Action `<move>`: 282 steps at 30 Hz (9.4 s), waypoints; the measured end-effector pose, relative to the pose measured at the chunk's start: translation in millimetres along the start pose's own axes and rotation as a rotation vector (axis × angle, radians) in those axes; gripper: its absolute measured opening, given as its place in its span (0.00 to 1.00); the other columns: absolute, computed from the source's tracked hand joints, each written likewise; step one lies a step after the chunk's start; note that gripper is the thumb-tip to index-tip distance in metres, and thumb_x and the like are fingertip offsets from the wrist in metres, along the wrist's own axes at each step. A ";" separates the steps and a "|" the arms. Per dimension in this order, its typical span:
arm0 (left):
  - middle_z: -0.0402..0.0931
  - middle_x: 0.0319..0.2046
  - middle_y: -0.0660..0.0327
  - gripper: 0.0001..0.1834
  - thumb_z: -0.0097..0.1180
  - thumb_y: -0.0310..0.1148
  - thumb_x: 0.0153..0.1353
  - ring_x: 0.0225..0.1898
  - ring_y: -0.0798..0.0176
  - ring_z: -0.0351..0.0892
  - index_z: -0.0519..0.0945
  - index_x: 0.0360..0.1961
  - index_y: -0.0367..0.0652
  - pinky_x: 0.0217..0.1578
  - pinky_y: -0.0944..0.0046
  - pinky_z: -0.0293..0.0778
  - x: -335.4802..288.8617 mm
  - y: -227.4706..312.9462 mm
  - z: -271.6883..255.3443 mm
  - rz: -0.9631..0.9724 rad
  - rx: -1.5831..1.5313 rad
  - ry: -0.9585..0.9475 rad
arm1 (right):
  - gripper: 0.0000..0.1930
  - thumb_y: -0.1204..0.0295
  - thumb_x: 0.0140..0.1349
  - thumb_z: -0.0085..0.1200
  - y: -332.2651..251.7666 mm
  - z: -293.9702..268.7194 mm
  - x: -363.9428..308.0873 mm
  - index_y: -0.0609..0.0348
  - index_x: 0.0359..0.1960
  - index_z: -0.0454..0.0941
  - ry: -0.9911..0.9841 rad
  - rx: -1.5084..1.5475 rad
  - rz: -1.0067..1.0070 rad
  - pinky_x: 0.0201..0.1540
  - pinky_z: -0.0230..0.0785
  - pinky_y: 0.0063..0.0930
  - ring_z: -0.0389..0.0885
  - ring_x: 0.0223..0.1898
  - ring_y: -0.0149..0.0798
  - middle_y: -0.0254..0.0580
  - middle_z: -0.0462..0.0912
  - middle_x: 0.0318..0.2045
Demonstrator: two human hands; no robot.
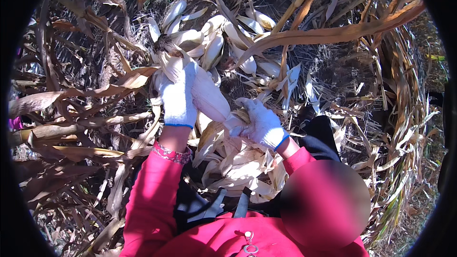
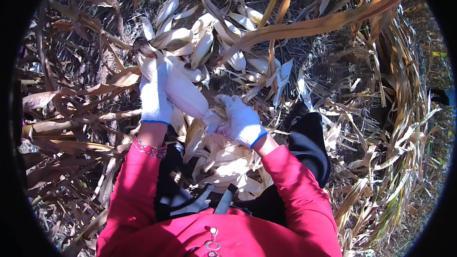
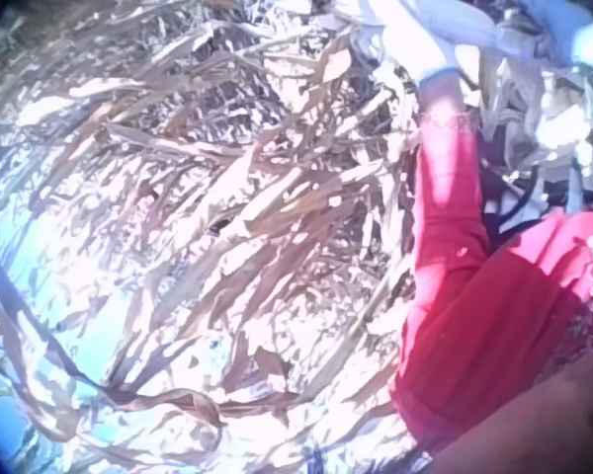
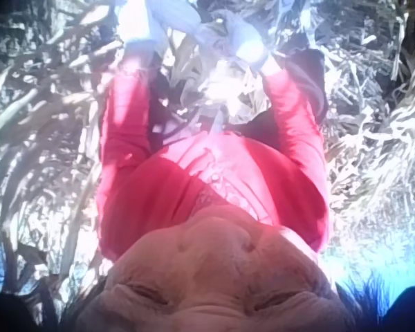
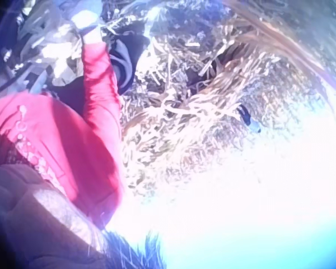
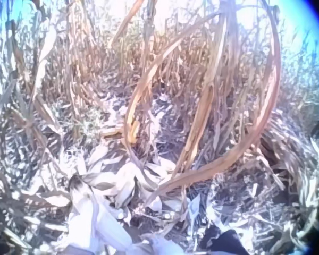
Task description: The person shucks corn cobs by hand in a cornfield, removing the husks and silk to reveal the kernels. The person repeatedly picks up cobs, peels back the husks, and discards them on the ground.
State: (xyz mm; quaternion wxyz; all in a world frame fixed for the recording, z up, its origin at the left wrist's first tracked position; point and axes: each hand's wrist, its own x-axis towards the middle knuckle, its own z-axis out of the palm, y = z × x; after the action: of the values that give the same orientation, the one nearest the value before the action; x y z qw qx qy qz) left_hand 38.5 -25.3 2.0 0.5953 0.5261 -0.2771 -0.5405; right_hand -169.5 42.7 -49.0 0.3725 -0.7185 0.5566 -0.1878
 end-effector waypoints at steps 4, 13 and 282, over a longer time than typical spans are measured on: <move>0.81 0.41 0.60 0.19 0.64 0.34 0.64 0.41 0.66 0.82 0.78 0.53 0.37 0.43 0.64 0.78 -3.2 -13.2 -2.0 -0.094 -0.120 -0.133 | 0.37 0.55 0.49 0.73 -8.6 15.8 13.1 0.60 0.59 0.73 0.048 0.010 -0.200 0.57 0.73 0.43 0.80 0.54 0.57 0.57 0.78 0.56; 0.76 0.51 0.55 0.28 0.58 0.39 0.66 0.49 0.61 0.79 0.68 0.62 0.37 0.51 0.60 0.76 -24.4 27.2 0.4 -0.121 0.045 -0.341 | 0.22 0.60 0.56 0.68 -15.2 63.3 -13.5 0.65 0.45 0.82 -0.101 0.625 0.080 0.43 0.77 0.37 0.87 0.37 0.43 0.51 0.87 0.34; 0.78 0.48 0.59 0.32 0.50 0.59 0.71 0.46 0.62 0.81 0.71 0.62 0.42 0.49 0.58 0.81 -39.9 -65.8 -20.2 -0.508 -0.174 -0.233 | 0.15 0.68 0.63 0.56 0.5 -3.7 8.3 0.54 0.52 0.78 0.032 -0.070 -0.032 0.43 0.77 0.43 0.84 0.43 0.55 0.51 0.85 0.40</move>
State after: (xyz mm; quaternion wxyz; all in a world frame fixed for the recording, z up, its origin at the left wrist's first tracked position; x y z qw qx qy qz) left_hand 23.0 27.6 -55.3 0.4481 0.4598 -0.1557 -0.7507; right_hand -169.8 33.6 -48.1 0.3354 -0.7367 0.5571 -0.1855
